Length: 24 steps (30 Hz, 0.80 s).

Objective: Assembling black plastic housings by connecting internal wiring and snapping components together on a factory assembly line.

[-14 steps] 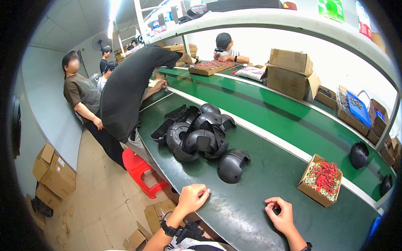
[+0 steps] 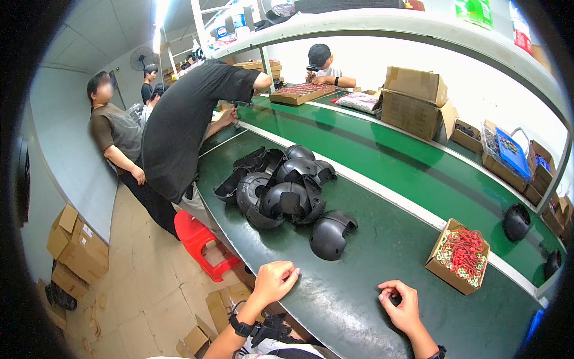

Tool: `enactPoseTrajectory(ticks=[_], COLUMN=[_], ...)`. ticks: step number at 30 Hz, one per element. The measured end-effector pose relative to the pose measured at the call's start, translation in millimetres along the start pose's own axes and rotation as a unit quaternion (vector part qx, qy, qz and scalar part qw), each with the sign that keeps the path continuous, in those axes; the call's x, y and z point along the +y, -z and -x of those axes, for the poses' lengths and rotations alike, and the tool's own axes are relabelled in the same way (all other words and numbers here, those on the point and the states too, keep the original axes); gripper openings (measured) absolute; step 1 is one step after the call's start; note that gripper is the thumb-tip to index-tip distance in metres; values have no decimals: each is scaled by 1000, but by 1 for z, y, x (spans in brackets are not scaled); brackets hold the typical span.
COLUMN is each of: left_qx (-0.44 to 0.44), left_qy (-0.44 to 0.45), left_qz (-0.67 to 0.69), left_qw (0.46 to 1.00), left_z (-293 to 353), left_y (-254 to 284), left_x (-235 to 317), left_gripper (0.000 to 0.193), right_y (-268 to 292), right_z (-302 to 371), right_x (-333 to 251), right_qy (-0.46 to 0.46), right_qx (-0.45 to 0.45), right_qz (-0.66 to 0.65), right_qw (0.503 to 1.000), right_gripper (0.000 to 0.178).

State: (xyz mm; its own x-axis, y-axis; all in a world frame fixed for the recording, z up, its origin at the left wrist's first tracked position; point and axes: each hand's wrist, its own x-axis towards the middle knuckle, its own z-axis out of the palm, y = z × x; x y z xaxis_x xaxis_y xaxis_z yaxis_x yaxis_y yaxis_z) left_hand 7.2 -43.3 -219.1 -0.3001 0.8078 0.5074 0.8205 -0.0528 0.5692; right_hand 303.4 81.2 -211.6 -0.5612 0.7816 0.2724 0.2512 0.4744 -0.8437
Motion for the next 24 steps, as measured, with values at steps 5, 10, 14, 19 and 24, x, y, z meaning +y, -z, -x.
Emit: enactPoseTrajectory(ticks=[5, 10, 14, 19, 24], left_qx=[1, 8, 9, 3, 7], left_qy=[10, 4, 1, 10, 2], left_qz=[2, 17, 18, 17, 18], left_qw=[1000, 1000, 1000, 1000, 1000], left_z=[1, 1, 1, 2, 0], left_y=[1, 2, 0, 2, 2], left_x=[0, 3, 2, 2, 2], left_gripper=[24, 24, 25, 24, 23], right_y=[-1, 0, -1, -1, -1], right_z=[-1, 1, 2, 2, 1], right_x=[0, -1, 1, 0, 0], right_qy=[-5, -12, -6, -11, -9], right_qx=[-3, 2, 6, 4, 5], right_qz=[-17, -5, -9, -22, -19], right_qw=[1000, 1000, 1000, 1000, 1000], right_gripper=[15, 16, 16, 16, 16])
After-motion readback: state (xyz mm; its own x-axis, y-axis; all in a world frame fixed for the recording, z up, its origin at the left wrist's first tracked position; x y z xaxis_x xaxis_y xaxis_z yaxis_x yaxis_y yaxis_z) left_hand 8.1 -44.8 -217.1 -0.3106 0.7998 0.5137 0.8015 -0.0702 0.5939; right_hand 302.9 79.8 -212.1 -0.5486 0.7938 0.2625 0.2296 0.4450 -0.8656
